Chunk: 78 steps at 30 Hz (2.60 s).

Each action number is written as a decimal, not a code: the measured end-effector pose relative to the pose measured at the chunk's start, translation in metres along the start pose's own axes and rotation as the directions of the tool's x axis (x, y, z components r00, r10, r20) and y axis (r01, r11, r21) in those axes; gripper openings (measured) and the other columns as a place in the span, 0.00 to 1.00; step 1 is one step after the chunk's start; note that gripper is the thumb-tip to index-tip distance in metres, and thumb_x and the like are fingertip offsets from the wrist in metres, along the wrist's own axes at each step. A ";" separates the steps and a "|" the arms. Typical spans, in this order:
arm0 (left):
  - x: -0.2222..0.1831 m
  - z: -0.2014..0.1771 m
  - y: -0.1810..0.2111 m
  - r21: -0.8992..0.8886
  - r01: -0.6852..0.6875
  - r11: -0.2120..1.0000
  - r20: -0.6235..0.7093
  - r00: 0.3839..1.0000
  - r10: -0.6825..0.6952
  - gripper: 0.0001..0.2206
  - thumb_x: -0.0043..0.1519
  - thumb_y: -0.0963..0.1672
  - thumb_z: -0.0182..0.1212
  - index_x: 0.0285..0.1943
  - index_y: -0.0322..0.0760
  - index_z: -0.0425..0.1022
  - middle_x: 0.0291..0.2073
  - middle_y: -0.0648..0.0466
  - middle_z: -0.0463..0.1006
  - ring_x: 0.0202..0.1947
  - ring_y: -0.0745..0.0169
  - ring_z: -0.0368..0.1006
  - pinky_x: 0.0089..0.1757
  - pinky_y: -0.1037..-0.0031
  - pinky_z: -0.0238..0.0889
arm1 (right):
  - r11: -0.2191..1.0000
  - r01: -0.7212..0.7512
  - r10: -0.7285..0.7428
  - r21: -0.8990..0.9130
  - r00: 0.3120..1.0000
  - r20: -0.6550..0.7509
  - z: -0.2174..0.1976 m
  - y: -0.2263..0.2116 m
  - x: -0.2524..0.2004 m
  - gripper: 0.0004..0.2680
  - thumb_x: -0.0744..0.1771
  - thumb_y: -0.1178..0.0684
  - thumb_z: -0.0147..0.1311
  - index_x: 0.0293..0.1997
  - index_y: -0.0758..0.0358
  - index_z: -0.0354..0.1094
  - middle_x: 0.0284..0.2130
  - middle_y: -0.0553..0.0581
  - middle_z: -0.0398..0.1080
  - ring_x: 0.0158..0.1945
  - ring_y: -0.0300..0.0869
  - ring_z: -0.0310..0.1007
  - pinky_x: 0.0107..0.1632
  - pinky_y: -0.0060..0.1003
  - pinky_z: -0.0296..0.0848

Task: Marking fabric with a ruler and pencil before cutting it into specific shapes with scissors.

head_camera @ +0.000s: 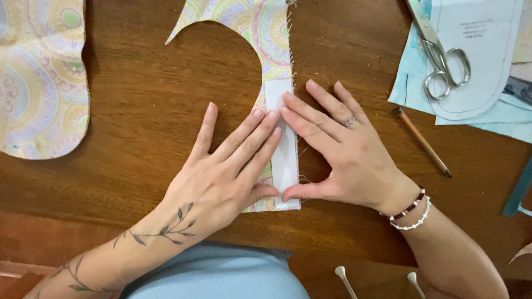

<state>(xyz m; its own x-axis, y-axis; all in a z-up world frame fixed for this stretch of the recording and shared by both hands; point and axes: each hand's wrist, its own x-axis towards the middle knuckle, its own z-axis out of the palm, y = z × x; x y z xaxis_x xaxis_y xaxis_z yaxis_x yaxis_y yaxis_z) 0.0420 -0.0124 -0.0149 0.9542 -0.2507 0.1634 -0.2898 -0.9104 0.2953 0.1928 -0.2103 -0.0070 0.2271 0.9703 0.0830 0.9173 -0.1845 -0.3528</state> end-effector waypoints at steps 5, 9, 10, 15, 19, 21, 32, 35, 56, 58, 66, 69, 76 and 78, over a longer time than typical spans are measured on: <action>-0.001 0.002 0.000 0.002 0.005 1.000 0.002 1.000 -0.005 0.32 0.70 0.57 0.48 0.74 0.30 0.60 0.74 0.45 0.55 0.75 0.52 0.49 0.66 0.37 0.38 | 1.000 -0.011 0.011 -0.007 1.000 -0.004 0.000 -0.002 0.001 0.39 0.61 0.21 0.58 0.72 0.63 0.55 0.71 0.56 0.55 0.76 0.55 0.48 0.77 0.59 0.46; -0.001 0.002 -0.001 -0.004 0.001 1.000 0.021 1.000 -0.001 0.32 0.70 0.57 0.48 0.75 0.31 0.59 0.75 0.45 0.54 0.75 0.52 0.49 0.66 0.38 0.37 | 1.000 -0.005 0.005 -0.014 1.000 -0.005 0.001 -0.001 0.000 0.40 0.61 0.19 0.57 0.71 0.63 0.56 0.71 0.55 0.55 0.76 0.55 0.48 0.76 0.59 0.46; -0.002 0.002 -0.001 -0.005 0.004 1.000 0.023 1.000 -0.004 0.32 0.70 0.57 0.48 0.75 0.31 0.59 0.75 0.45 0.54 0.75 0.52 0.49 0.66 0.38 0.37 | 1.000 -0.004 0.004 -0.011 1.000 -0.003 0.001 0.000 0.000 0.40 0.61 0.19 0.57 0.71 0.63 0.56 0.71 0.55 0.55 0.76 0.55 0.48 0.76 0.59 0.46; -0.002 0.004 -0.002 -0.005 -0.011 1.000 0.015 1.000 0.011 0.31 0.70 0.56 0.50 0.75 0.35 0.59 0.74 0.48 0.56 0.75 0.51 0.49 0.65 0.33 0.37 | 1.000 0.027 -0.026 0.012 0.999 -0.047 0.002 0.000 -0.001 0.38 0.62 0.21 0.59 0.70 0.65 0.57 0.69 0.57 0.58 0.75 0.57 0.52 0.76 0.61 0.49; -0.002 0.003 -0.002 0.003 -0.016 1.000 0.009 1.000 0.016 0.30 0.70 0.56 0.51 0.75 0.35 0.61 0.74 0.47 0.57 0.75 0.50 0.50 0.64 0.33 0.38 | 0.999 0.030 -0.029 0.011 0.998 -0.055 0.001 -0.001 -0.001 0.38 0.62 0.21 0.59 0.69 0.65 0.58 0.69 0.58 0.58 0.74 0.58 0.53 0.76 0.61 0.49; -0.002 0.003 -0.001 0.010 -0.014 1.000 0.015 1.000 0.014 0.30 0.70 0.56 0.50 0.75 0.34 0.60 0.75 0.47 0.55 0.75 0.50 0.49 0.64 0.33 0.37 | 1.000 0.020 -0.020 0.002 0.998 -0.054 0.001 -0.002 -0.001 0.39 0.62 0.21 0.59 0.69 0.66 0.59 0.69 0.59 0.58 0.74 0.57 0.52 0.75 0.61 0.49; -0.002 0.002 -0.001 0.014 -0.003 1.000 0.037 0.999 0.003 0.32 0.71 0.56 0.47 0.76 0.32 0.57 0.75 0.46 0.54 0.75 0.51 0.48 0.66 0.36 0.37 | 0.999 0.035 -0.034 0.000 0.997 -0.069 0.002 -0.003 -0.002 0.38 0.62 0.21 0.60 0.68 0.66 0.60 0.68 0.59 0.59 0.74 0.57 0.52 0.75 0.62 0.50; -0.002 0.002 -0.001 0.019 -0.004 1.000 0.036 0.999 0.003 0.32 0.71 0.56 0.48 0.76 0.32 0.57 0.75 0.45 0.54 0.75 0.51 0.48 0.66 0.37 0.37 | 1.000 0.030 -0.030 0.000 0.998 -0.062 0.001 -0.002 -0.002 0.38 0.62 0.21 0.60 0.69 0.66 0.60 0.68 0.59 0.59 0.74 0.57 0.52 0.75 0.61 0.50; -0.002 0.002 0.000 0.025 -0.007 1.000 0.023 1.000 0.007 0.32 0.71 0.57 0.46 0.75 0.31 0.60 0.74 0.44 0.55 0.75 0.51 0.49 0.64 0.33 0.37 | 0.997 0.004 0.006 0.080 0.992 -0.127 0.000 -0.002 -0.002 0.38 0.60 0.22 0.61 0.66 0.66 0.61 0.67 0.63 0.60 0.73 0.57 0.55 0.75 0.60 0.53; -0.002 0.002 0.000 0.030 -0.007 1.000 0.025 1.000 0.006 0.31 0.71 0.57 0.46 0.75 0.31 0.60 0.75 0.44 0.54 0.75 0.51 0.49 0.64 0.33 0.37 | 0.992 0.002 0.021 0.128 0.984 -0.179 -0.001 -0.001 -0.001 0.35 0.60 0.25 0.62 0.63 0.67 0.64 0.65 0.64 0.62 0.71 0.59 0.58 0.75 0.59 0.57; 0.001 -0.001 0.000 0.043 0.000 0.999 0.010 1.000 0.000 0.33 0.71 0.58 0.46 0.75 0.30 0.59 0.74 0.45 0.56 0.75 0.52 0.50 0.65 0.34 0.39 | 0.992 0.123 -0.117 0.020 0.974 -0.194 -0.001 0.000 0.002 0.27 0.62 0.28 0.65 0.54 0.63 0.72 0.57 0.58 0.70 0.64 0.56 0.63 0.69 0.62 0.60; 0.000 0.000 0.000 0.040 0.004 0.999 0.007 1.000 -0.004 0.32 0.71 0.57 0.47 0.75 0.30 0.60 0.74 0.45 0.56 0.75 0.52 0.51 0.65 0.35 0.39 | 0.992 0.126 -0.120 0.027 0.979 -0.165 -0.001 0.001 0.001 0.28 0.62 0.28 0.66 0.56 0.63 0.71 0.57 0.56 0.70 0.65 0.56 0.63 0.69 0.62 0.60; 0.000 0.000 -0.001 0.044 -0.003 0.999 0.017 1.000 0.002 0.33 0.71 0.58 0.48 0.75 0.31 0.60 0.74 0.45 0.55 0.75 0.51 0.50 0.64 0.33 0.40 | 0.993 0.113 -0.106 0.041 0.984 -0.144 -0.003 0.002 0.002 0.26 0.63 0.29 0.65 0.56 0.61 0.70 0.59 0.57 0.69 0.66 0.56 0.63 0.70 0.61 0.58; 0.000 0.000 0.000 0.062 0.001 0.998 0.021 1.000 -0.002 0.33 0.71 0.58 0.47 0.75 0.31 0.59 0.74 0.46 0.56 0.75 0.52 0.51 0.64 0.34 0.40 | 0.994 0.099 -0.090 0.055 0.986 -0.143 -0.004 0.002 0.003 0.27 0.63 0.30 0.66 0.56 0.62 0.67 0.59 0.57 0.69 0.67 0.57 0.64 0.71 0.61 0.58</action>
<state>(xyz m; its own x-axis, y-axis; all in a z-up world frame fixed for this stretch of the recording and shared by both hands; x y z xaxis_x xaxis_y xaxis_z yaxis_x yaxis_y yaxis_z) 0.0423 -0.0122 -0.0153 0.9563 -0.2554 0.1426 -0.2835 -0.9293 0.2367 0.1959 -0.2086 -0.0040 0.1880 0.9505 0.2473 0.9158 -0.0786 -0.3939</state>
